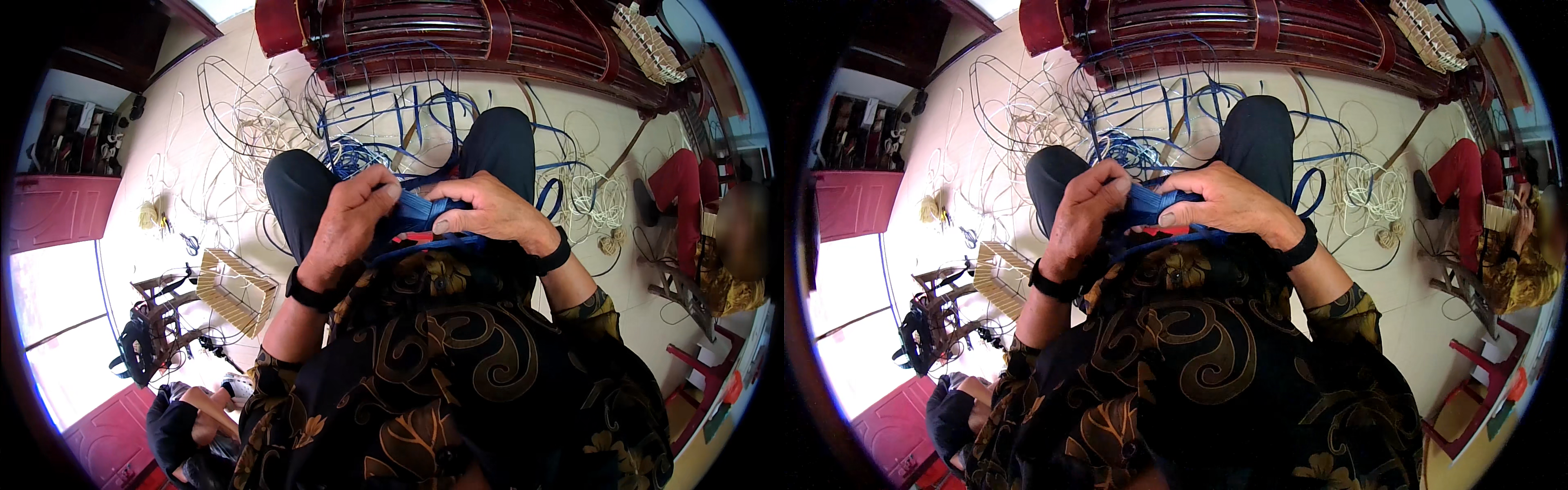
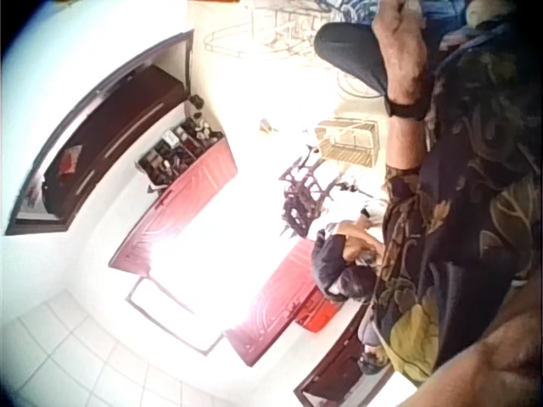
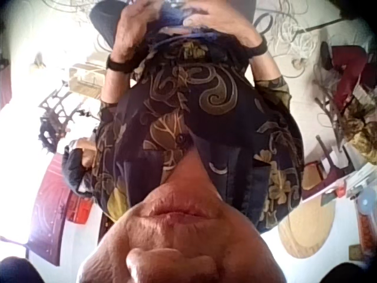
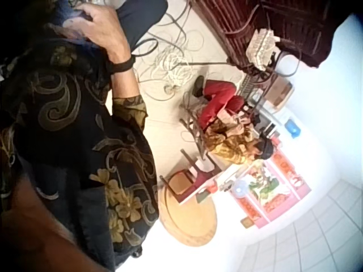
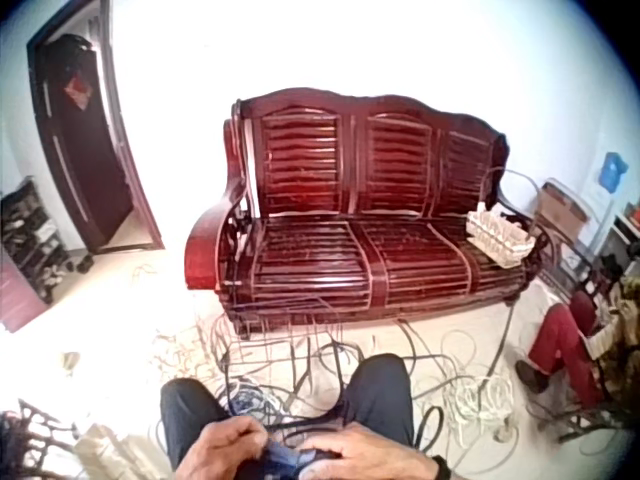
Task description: The person weaves blue plastic straps into a basket frame by hand, pulling long strips through the structure and tightening the weave.
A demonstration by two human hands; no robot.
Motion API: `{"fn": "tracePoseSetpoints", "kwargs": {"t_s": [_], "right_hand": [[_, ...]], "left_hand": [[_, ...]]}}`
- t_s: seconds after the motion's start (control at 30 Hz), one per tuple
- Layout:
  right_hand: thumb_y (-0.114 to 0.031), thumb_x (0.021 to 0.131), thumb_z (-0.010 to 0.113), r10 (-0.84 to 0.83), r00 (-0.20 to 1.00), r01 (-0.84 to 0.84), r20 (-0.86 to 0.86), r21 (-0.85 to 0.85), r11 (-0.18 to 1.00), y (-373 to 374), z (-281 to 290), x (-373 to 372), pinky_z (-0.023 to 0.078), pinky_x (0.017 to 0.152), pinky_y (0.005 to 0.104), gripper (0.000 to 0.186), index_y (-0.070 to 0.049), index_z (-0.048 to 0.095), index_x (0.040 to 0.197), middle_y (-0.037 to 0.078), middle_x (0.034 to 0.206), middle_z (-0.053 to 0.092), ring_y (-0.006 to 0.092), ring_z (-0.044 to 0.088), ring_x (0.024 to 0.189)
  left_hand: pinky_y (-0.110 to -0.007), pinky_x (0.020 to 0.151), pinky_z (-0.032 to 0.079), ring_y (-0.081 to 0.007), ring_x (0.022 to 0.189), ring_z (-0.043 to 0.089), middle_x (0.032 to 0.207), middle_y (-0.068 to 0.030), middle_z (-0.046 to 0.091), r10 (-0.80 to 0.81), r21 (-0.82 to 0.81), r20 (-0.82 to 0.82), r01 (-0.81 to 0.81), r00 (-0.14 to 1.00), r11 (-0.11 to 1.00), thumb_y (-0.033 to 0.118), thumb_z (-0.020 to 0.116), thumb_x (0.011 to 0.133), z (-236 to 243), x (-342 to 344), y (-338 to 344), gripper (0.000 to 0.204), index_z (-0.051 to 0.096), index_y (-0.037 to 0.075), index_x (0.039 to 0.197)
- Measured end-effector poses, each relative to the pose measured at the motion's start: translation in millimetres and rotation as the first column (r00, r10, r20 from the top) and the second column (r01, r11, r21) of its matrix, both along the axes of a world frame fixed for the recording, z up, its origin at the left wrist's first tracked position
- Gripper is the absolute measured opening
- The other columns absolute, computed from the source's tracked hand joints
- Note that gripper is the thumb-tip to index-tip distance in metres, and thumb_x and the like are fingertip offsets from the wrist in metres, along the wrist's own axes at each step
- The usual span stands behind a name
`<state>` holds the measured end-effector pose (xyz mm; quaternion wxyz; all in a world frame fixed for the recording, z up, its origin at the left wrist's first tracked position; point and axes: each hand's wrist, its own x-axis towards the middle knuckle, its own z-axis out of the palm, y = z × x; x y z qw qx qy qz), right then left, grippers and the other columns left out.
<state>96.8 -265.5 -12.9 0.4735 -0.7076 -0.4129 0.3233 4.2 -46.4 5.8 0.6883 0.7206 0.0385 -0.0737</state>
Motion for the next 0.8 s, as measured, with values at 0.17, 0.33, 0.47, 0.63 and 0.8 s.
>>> {"fn": "tracePoseSetpoints", "kwargs": {"t_s": [0.17, 0.33, 0.47, 0.63, 0.8], "right_hand": [[-0.032, 0.08, 0.078, -0.013, 0.99, 0.015, -0.141, 0.012, 1.0, -1, 5, -6, 0.049, 0.07, 0.0267, 0.042, -0.001, 0.066, 0.106, 0.008, 0.087, 0.07, 0.0147, 0.066, 0.077], [-0.034, 0.078, 0.079, -0.053, 0.987, 0.061, -0.154, 0.049, 0.997, 0, 4, -7, 0.048, 0.069, 0.027, 0.04, -0.005, 0.068, 0.104, 0.005, 0.082, 0.068, 0.0142, 0.063, 0.073], [-0.032, 0.078, 0.079, -0.088, 0.991, 0.095, -0.099, 0.066, 0.993, 2, 0, -8, 0.048, 0.069, 0.0268, 0.041, -0.005, 0.068, 0.106, 0.005, 0.081, 0.069, 0.0133, 0.063, 0.072], [-0.027, 0.078, 0.079, -0.125, 0.984, 0.135, -0.13, 0.069, 0.988, 3, 2, -9, 0.048, 0.066, 0.0248, 0.042, -0.005, 0.067, 0.111, 0.005, 0.078, 0.068, 0.0112, 0.062, 0.067], [-0.022, 0.08, 0.078, -0.16, 0.97, 0.18, -0.181, 0.1, 0.979, 8, -6, -10, 0.049, 0.066, 0.0252, 0.041, -0.002, 0.065, 0.114, 0.005, 0.077, 0.068, 0.0095, 0.061, 0.068]], "left_hand": [[-0.022, 0.068, 0.041, -0.0061, 0.07, 0.047, 0.075, 0.0015, 0.053, 0.08, -0.068, -0.08, -0.086, 0.994, 0.994, 0.013, 0.052, 0.098, -1, -3, 3, 0.016, 0.057, 0.001, 0.088], [-0.022, 0.071, 0.045, -0.0071, 0.072, 0.053, 0.078, -0.002, 0.059, 0.142, -0.131, -0.132, -0.16, 0.981, 0.978, 0.013, 0.05, 0.099, -11, -2, 10, 0.015, 0.055, 0.003, 0.089], [-0.022, 0.07, 0.046, -0.0091, 0.072, 0.058, 0.082, -0.005, 0.062, 0.201, -0.163, -0.085, -0.212, 0.976, 0.964, 0.015, 0.048, 0.1, -15, -2, 15, 0.016, 0.056, 0.002, 0.093], [-0.025, 0.072, 0.05, -0.0141, 0.071, 0.062, 0.094, -0.0131, 0.065, 0.264, -0.241, -0.046, -0.267, 0.963, 0.933, 0.018, 0.045, 0.1, -15, -3, 24, 0.02, 0.055, 0.0, 0.096], [-0.028, 0.075, 0.053, -0.0165, 0.074, 0.065, 0.1, -0.0161, 0.064, 0.293, -0.355, -0.002, -0.275, 0.956, 0.893, 0.018, 0.045, 0.101, -19, -2, 28, 0.02, 0.053, 0.0, 0.097]]}}
